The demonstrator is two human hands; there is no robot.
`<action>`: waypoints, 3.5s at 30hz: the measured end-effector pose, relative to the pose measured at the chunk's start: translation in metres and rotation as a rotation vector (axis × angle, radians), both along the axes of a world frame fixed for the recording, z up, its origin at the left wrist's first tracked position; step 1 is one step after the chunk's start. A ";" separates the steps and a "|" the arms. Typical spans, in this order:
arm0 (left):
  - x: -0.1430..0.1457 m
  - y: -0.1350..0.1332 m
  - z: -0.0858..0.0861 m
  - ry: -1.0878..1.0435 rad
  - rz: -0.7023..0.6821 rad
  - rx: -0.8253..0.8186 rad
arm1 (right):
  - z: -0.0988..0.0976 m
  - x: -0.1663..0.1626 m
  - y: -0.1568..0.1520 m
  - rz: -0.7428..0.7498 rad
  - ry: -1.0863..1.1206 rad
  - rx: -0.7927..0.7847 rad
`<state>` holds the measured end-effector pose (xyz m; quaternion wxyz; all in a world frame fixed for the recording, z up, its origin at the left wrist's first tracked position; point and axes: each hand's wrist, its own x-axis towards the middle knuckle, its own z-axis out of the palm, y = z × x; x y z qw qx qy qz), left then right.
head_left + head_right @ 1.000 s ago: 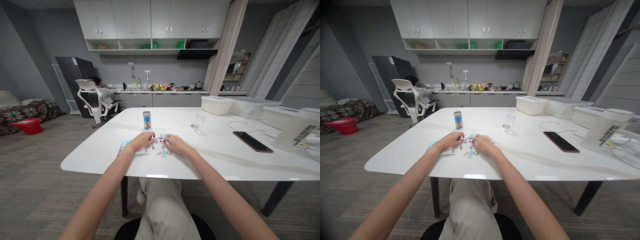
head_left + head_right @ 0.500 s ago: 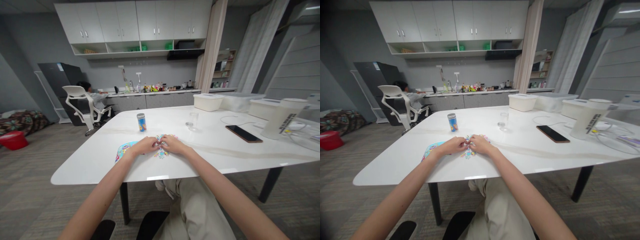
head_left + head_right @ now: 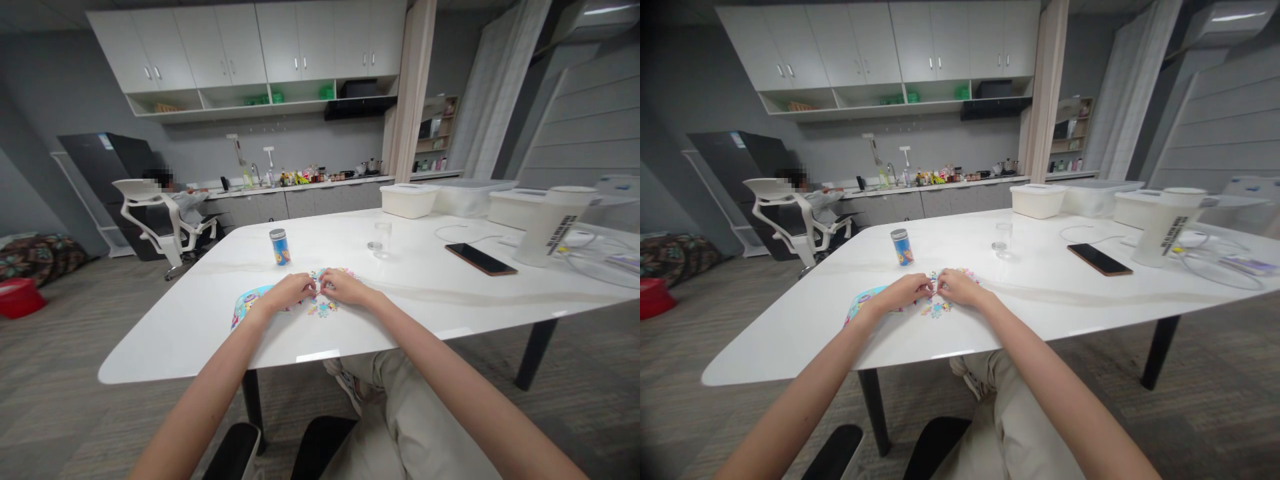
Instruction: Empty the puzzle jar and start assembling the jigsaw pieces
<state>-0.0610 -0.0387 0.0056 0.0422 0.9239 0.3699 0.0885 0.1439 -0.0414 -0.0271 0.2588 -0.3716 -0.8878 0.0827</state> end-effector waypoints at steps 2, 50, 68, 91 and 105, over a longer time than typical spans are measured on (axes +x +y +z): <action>-0.002 0.002 0.000 -0.009 -0.004 -0.009 | 0.002 0.001 -0.002 -0.012 -0.004 -0.003; 0.001 -0.010 -0.006 -0.067 -0.035 -0.003 | -0.003 -0.006 0.000 -0.061 -0.095 0.057; 0.007 -0.016 0.000 0.001 -0.121 0.007 | 0.006 0.004 -0.012 0.051 0.028 -0.005; 0.002 -0.007 -0.003 -0.264 -0.041 0.176 | 0.022 0.021 -0.006 -0.423 0.092 0.067; -0.005 -0.014 0.002 -0.069 -0.051 -0.041 | 0.033 0.049 -0.012 -0.680 0.137 -0.610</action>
